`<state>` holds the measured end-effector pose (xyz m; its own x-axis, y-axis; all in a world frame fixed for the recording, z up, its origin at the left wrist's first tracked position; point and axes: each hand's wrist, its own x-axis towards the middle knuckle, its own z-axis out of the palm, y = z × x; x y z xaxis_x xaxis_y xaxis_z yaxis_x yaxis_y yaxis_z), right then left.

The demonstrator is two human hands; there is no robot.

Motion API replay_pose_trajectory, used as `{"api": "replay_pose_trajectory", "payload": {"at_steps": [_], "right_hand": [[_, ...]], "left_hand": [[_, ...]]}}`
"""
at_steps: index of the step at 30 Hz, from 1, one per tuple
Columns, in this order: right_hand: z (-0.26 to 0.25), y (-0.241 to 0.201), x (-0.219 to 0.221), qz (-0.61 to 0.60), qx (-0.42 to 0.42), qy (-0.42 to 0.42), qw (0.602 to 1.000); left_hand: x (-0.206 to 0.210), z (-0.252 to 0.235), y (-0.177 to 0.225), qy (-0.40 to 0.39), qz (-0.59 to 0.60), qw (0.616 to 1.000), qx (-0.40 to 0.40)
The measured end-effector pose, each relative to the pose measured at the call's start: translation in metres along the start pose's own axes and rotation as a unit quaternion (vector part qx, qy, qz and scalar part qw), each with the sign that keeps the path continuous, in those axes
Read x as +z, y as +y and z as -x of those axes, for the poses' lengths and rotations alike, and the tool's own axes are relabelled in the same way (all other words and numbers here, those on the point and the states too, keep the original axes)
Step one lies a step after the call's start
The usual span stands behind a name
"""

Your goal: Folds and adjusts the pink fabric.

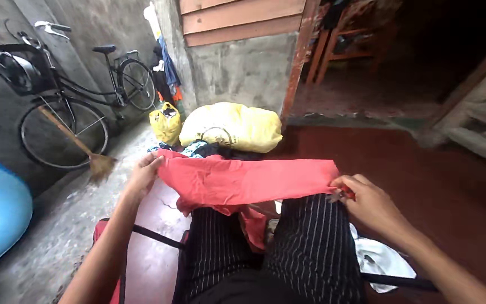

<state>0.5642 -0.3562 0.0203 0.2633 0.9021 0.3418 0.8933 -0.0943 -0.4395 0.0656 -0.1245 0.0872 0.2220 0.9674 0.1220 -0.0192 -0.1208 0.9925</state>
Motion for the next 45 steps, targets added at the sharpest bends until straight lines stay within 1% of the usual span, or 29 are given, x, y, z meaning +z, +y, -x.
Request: {"api": "replay_pose_trajectory", "payload": {"at_steps": [2, 4, 7, 9, 11, 13, 15, 17, 19, 21, 25, 28, 31, 33, 35, 37, 39, 41, 43, 45], "right_hand": [[0.001, 0.000, 0.000, -0.003, 0.001, 0.003, 1.000], [0.002, -0.002, -0.001, -0.006, 0.005, 0.006, 1.000], [0.003, -0.003, -0.001, -0.007, 0.004, 0.015, 1.000], [0.003, -0.004, -0.001, -0.008, 0.001, 0.020, 1.000], [0.003, -0.004, -0.002, -0.005, 0.001, 0.018, 1.000], [0.003, -0.005, -0.002, -0.005, 0.001, 0.017, 1.000], [0.003, -0.005, -0.002, -0.005, 0.004, 0.017, 1.000], [0.003, -0.005, -0.001, -0.004, 0.009, 0.018, 1.000], [0.004, -0.003, 0.000, -0.011, 0.006, 0.022, 1.000], [0.004, -0.003, 0.001, -0.014, 0.008, 0.026, 1.000], [0.005, -0.004, 0.001, -0.011, 0.012, 0.031, 0.999], [0.005, -0.005, 0.001, -0.007, 0.014, 0.029, 0.999], [0.006, -0.005, 0.001, -0.008, 0.002, 0.033, 0.999], [0.006, -0.006, 0.000, -0.006, -0.006, 0.037, 0.999], [0.006, -0.006, -0.002, -0.004, -0.004, 0.034, 0.999], [0.007, -0.007, -0.004, -0.011, 0.001, 0.030, 0.999], [0.007, -0.008, -0.004, -0.020, -0.003, 0.036, 0.999], [0.008, -0.010, 0.002, -0.012, -0.019, 0.053, 0.998], [0.009, -0.017, 0.009, 0.016, -0.042, 0.061, 0.997], [0.009, -0.029, 0.013, 0.044, -0.058, 0.045, 0.996]], "left_hand": [[0.007, 0.001, -0.010, -0.007, 0.028, 1.000, -0.013], [0.013, 0.009, -0.019, -0.059, -0.042, 0.997, -0.019], [0.014, 0.019, -0.029, -0.161, -0.155, 0.975, -0.006], [0.011, 0.023, -0.032, -0.178, -0.177, 0.968, -0.007], [0.008, 0.027, -0.028, -0.159, -0.174, 0.972, -0.002], [0.005, 0.029, -0.023, -0.102, -0.162, 0.981, 0.007], [0.004, 0.026, -0.021, -0.040, -0.126, 0.991, 0.023], [0.001, 0.022, -0.028, -0.014, -0.089, 0.995, 0.054], [0.000, 0.019, -0.033, -0.014, -0.092, 0.992, 0.088], [0.001, 0.020, -0.034, -0.013, -0.123, 0.987, 0.103], [0.004, 0.028, -0.029, 0.003, -0.163, 0.981, 0.101], [0.004, 0.027, -0.030, 0.018, -0.156, 0.982, 0.104], [0.002, 0.025, -0.035, 0.002, -0.204, 0.976, 0.082], [0.000, 0.023, -0.041, -0.025, -0.258, 0.964, 0.062], [-0.003, 0.020, -0.049, -0.052, -0.321, 0.944, 0.054], [-0.003, 0.021, -0.056, -0.062, -0.412, 0.907, 0.058], [0.010, 0.030, -0.059, -0.040, -0.474, 0.874, 0.094], [0.038, 0.046, -0.057, -0.035, -0.482, 0.864, 0.141], [0.080, 0.068, -0.055, -0.078, -0.481, 0.858, 0.162], [0.120, 0.085, -0.065, -0.127, -0.486, 0.839, 0.209]]}}
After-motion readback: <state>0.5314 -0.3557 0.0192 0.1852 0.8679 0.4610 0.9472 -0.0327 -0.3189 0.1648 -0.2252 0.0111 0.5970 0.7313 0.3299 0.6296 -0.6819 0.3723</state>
